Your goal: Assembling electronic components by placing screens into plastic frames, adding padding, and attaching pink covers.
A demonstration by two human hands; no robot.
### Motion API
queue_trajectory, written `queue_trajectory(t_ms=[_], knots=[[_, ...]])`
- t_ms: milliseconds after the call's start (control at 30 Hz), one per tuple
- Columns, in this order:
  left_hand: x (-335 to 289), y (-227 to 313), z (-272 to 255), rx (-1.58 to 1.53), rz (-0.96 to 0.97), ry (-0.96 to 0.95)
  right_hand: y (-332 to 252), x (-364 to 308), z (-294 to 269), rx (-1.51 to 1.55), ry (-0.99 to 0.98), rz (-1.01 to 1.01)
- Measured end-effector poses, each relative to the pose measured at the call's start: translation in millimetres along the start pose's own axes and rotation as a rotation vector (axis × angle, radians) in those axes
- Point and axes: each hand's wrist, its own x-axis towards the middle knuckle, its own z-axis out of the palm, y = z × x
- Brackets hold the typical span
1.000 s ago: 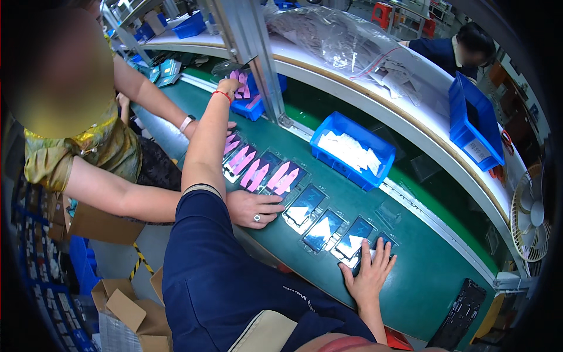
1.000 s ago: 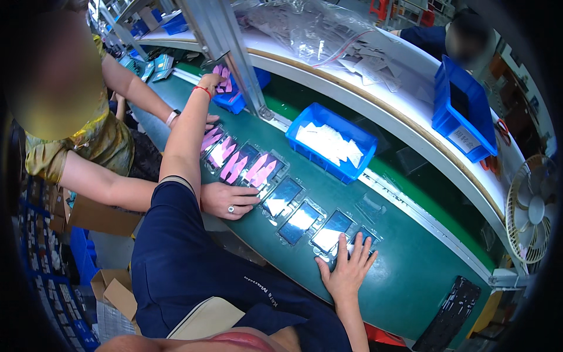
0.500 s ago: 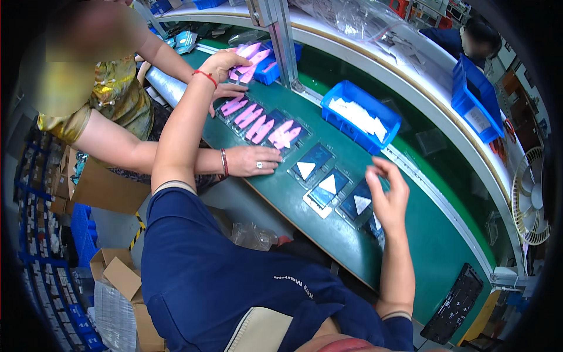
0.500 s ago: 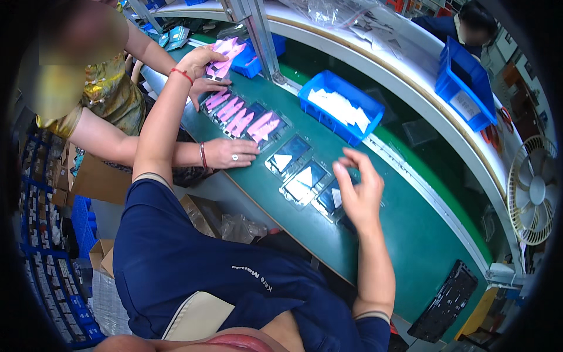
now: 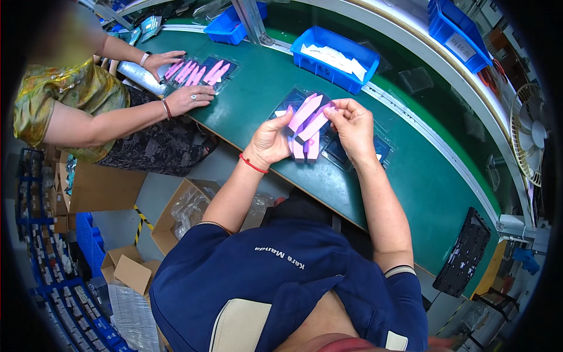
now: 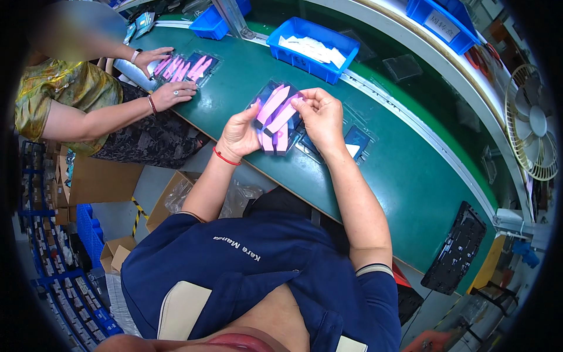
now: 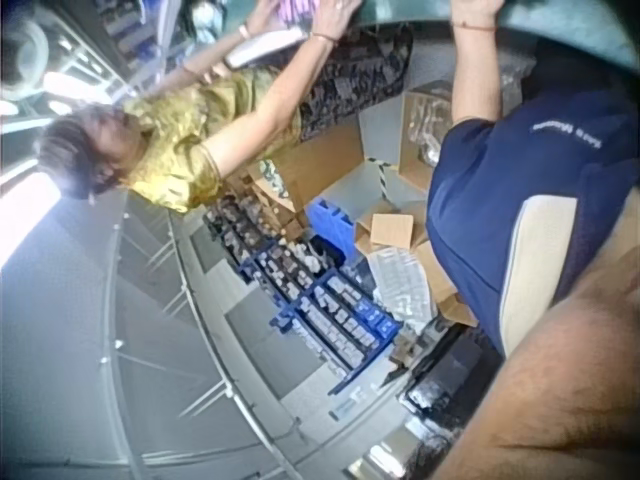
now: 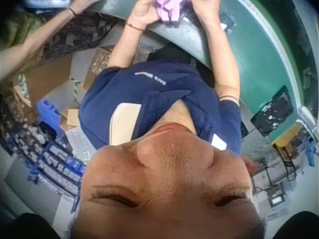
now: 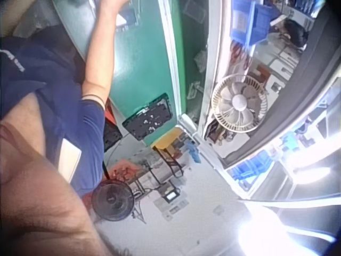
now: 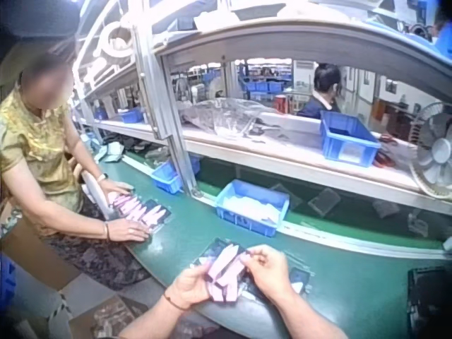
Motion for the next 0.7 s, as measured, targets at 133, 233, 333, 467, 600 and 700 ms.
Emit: queue_trajectory(t_ms=[133,233,333,467,600,700], knots=[[-12,-8,-7,-0.069,-0.109,-0.047,-1,-6,10,-0.098,-0.108,0.049],[-27,-2,-16,-0.024,-0.089,-0.008,4,-1,18,-0.135,-0.166,0.151],[-50,10,-24,0.103,0.026,0.119,15,14,27,-0.469,-0.11,-0.075],[-76,32,-40,0.266,0.114,0.33,16,34,43,-0.626,-0.024,-0.093],[-83,42,-42,0.319,0.172,0.357,37,44,48,-1.094,0.026,-0.42],[-80,39,-35,0.419,0.193,0.378,24,34,49,-1.209,0.169,-0.599]])
